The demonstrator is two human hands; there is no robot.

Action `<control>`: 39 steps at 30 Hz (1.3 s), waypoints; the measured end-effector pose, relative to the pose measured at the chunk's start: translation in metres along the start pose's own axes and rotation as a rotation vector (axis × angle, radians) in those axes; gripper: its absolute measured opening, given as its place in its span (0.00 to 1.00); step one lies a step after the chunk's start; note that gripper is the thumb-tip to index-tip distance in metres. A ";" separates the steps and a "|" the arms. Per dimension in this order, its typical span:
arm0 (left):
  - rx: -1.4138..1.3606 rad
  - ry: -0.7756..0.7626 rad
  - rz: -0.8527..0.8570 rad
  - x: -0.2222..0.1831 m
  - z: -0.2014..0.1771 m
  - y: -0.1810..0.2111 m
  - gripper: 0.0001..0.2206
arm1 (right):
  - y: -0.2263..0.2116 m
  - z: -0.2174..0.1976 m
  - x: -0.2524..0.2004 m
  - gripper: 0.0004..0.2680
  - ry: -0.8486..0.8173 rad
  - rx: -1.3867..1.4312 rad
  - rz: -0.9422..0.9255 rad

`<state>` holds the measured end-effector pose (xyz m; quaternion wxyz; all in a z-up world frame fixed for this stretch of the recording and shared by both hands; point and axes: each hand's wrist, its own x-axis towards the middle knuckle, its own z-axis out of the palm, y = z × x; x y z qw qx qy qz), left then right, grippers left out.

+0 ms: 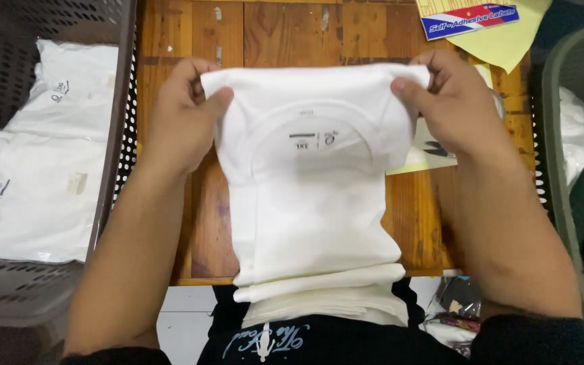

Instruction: A person folds a white t-shirt on a wooden table and uses a thread nipper to trim loose threads.

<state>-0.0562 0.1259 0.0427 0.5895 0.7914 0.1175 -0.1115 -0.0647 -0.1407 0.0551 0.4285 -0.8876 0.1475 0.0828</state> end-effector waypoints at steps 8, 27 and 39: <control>-0.026 0.192 0.202 0.083 0.015 -0.007 0.07 | -0.030 0.006 0.056 0.07 0.100 0.012 -0.121; 0.591 -0.026 0.209 0.033 0.005 -0.029 0.23 | 0.020 0.024 0.044 0.15 0.044 -0.280 -0.472; 0.686 0.087 0.205 -0.015 0.002 -0.065 0.15 | 0.074 0.015 0.013 0.09 0.145 -0.228 -0.272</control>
